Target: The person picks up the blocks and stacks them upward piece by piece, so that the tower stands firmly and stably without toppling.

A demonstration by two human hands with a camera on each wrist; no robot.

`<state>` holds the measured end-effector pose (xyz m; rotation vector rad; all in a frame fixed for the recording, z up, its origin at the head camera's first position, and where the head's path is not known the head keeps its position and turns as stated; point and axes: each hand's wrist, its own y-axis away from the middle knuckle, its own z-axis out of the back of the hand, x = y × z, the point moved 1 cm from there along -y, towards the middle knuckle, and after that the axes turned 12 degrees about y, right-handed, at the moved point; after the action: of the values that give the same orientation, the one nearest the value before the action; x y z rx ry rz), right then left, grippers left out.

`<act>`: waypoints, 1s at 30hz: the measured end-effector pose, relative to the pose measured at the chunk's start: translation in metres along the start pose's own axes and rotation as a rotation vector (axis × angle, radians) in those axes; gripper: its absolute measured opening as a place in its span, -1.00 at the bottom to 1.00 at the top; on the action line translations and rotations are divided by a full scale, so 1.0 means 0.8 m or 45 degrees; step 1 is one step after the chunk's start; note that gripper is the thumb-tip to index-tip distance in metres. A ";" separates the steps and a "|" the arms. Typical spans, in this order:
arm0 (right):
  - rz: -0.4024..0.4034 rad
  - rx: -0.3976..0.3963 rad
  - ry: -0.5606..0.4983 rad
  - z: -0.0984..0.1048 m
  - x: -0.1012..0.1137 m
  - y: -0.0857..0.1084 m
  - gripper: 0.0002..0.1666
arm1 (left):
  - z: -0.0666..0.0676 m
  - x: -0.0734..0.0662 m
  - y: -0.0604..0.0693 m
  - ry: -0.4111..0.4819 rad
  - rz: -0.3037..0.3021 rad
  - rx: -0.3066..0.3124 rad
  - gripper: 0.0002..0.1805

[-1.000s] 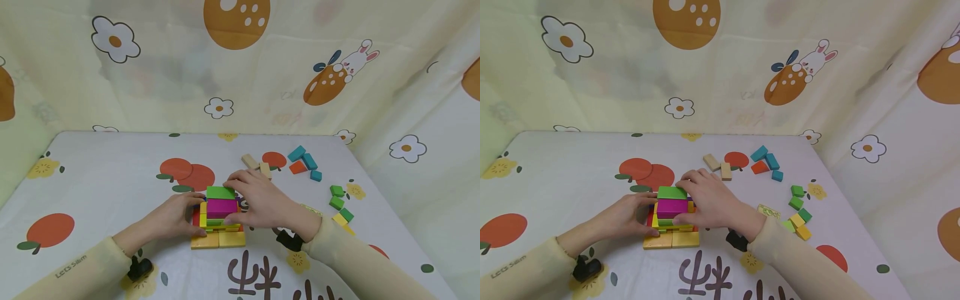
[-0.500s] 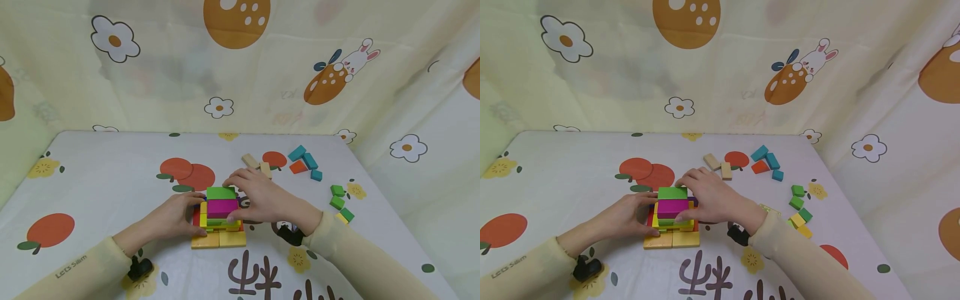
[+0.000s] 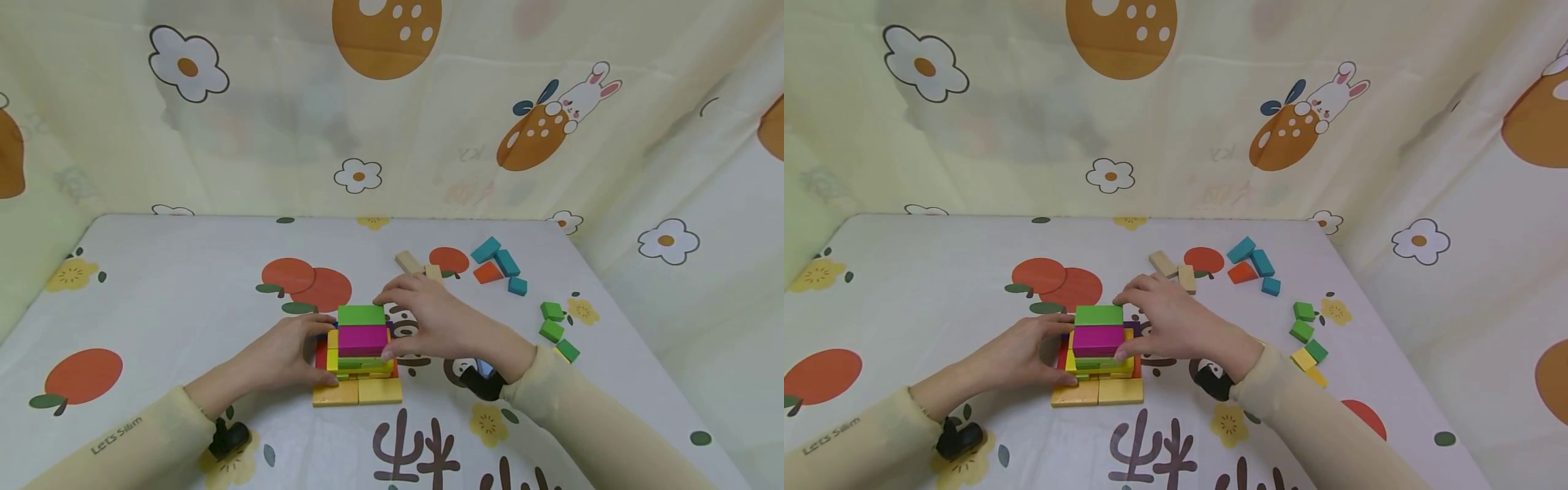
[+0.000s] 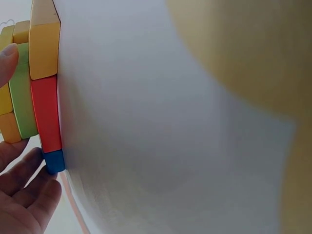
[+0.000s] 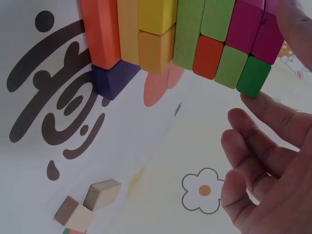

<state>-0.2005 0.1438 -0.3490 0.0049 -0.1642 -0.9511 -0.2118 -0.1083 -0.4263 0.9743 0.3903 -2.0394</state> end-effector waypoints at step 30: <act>0.028 -0.022 -0.024 -0.015 0.008 0.006 0.09 | -0.001 0.001 -0.001 0.001 0.005 -0.006 -0.13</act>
<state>-0.1914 0.1402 -0.3597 -0.0219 -0.1735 -0.9308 -0.2125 -0.1080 -0.4276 0.9726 0.3930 -2.0334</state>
